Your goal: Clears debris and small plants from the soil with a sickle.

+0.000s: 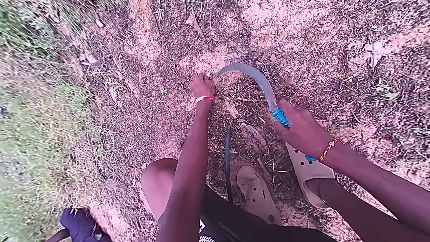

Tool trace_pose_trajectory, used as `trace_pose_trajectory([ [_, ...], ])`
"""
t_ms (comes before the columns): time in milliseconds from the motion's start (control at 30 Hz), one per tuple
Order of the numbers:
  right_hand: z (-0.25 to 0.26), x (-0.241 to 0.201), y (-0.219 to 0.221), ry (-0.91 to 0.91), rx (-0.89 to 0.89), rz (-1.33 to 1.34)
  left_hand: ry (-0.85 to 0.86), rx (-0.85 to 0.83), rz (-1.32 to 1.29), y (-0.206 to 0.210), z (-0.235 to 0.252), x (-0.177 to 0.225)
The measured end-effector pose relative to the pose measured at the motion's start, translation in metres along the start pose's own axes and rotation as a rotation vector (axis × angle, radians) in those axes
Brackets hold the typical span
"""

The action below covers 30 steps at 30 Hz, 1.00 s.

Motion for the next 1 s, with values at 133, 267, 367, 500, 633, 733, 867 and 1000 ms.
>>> trace_pose_trajectory([
  [133,-0.048,0.001,-0.057,-0.18,0.337,-0.025,0.14,0.166,-0.142,-0.05,-0.008,0.044],
  [267,-0.054,-0.014,-0.089,-0.288,0.483,-0.091,0.157,0.191,-0.24,-0.081,0.011,0.08],
  [367,-0.042,-0.011,-0.077,-0.241,0.487,-0.011,0.224,0.07,0.051,-0.067,0.009,0.1],
  [500,-0.021,0.008,-0.069,-0.021,0.412,0.173,0.328,-0.281,0.285,-0.002,-0.008,0.086],
  [633,-0.016,0.02,-0.068,-0.03,0.43,0.131,0.28,-0.246,0.106,0.021,-0.006,0.063],
  [733,-0.011,0.021,-0.058,-0.055,0.417,0.023,0.197,-0.202,0.142,0.034,-0.007,0.068],
  [867,0.002,0.009,-0.05,-0.092,0.384,-0.073,0.107,-0.14,0.242,0.035,-0.007,0.073],
  [1000,0.019,-0.012,-0.042,-0.129,0.322,-0.15,0.072,-0.258,0.154,0.041,0.003,0.058],
])
Point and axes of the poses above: each hand's wrist, its own z-axis towards the middle knuckle, its own y-axis out of the palm, x = y × z, the point moved 10 cm from there along z, towards the middle knuckle
